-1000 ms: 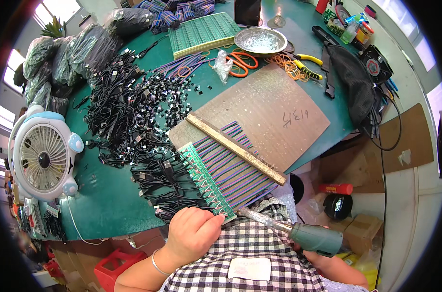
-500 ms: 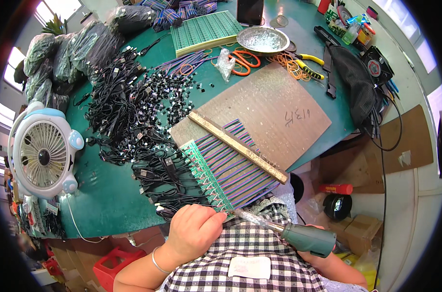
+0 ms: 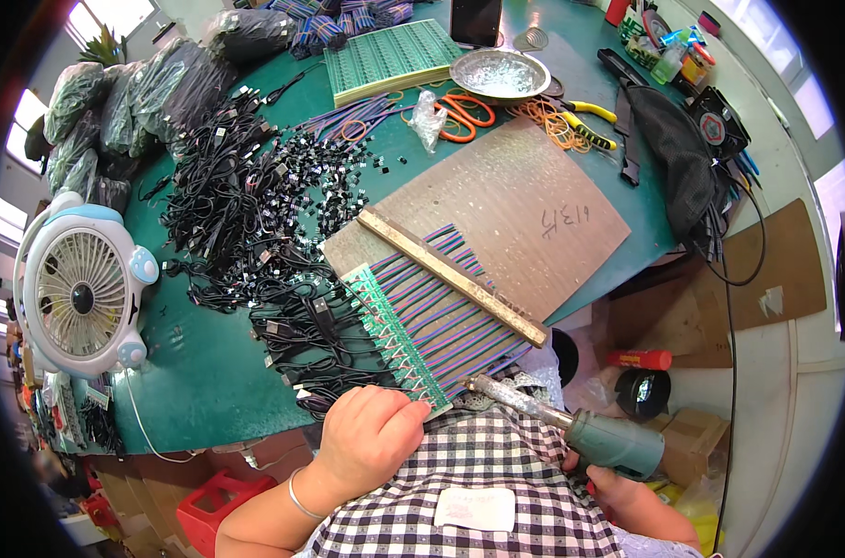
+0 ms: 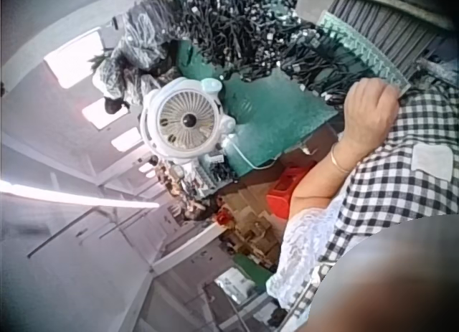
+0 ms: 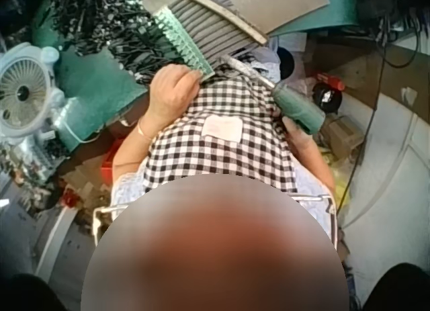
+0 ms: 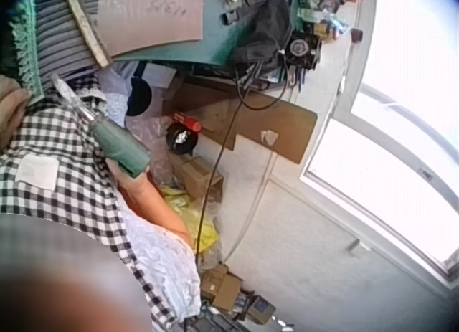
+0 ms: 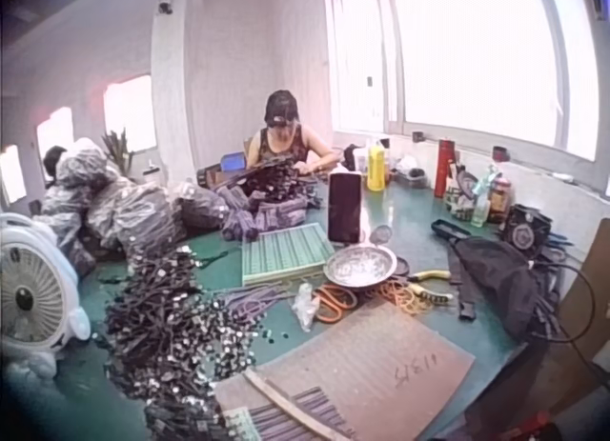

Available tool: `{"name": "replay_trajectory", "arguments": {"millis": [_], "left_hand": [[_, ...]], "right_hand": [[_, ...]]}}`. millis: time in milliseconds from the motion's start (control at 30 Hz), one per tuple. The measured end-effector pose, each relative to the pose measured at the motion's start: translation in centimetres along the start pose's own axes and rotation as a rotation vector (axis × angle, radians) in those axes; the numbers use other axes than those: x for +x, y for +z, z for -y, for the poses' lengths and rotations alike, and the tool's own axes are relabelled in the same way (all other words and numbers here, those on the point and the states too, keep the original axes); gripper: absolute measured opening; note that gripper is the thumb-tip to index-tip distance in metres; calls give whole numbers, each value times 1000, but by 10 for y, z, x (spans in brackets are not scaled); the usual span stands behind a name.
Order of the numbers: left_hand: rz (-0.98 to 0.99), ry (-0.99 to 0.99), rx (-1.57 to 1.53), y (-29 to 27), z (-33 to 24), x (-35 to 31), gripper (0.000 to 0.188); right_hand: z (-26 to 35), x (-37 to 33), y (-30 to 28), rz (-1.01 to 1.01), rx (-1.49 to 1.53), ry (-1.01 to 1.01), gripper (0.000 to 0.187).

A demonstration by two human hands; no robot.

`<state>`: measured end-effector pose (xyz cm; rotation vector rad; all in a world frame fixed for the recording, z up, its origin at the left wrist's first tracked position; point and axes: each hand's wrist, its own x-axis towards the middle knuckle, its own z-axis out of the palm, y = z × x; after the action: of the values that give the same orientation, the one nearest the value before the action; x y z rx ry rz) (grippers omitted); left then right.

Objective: The person applies hot glue to wires and sensors on a circuit board using a hot glue gun to secure them.

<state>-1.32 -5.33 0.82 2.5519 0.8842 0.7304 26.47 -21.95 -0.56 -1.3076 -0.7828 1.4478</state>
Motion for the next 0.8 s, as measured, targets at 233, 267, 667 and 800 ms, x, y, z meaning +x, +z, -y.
{"name": "replay_trajectory", "arguments": {"millis": [233, 267, 667, 800], "left_hand": [[12, 19, 33, -1, 3, -1, 25], [13, 21, 36, 0, 2, 0, 25], [108, 92, 9, -10, 6, 7, 21], [210, 140, 10, -18, 9, 11, 20]], "right_hand": [[-8, 0, -9, 100, -212, -35, 37], [-11, -2, -11, 100, -209, -37, 37], [-23, -6, -12, 13, -106, -79, 39], [-15, -1, -12, 127, -214, -70, 37]]}}
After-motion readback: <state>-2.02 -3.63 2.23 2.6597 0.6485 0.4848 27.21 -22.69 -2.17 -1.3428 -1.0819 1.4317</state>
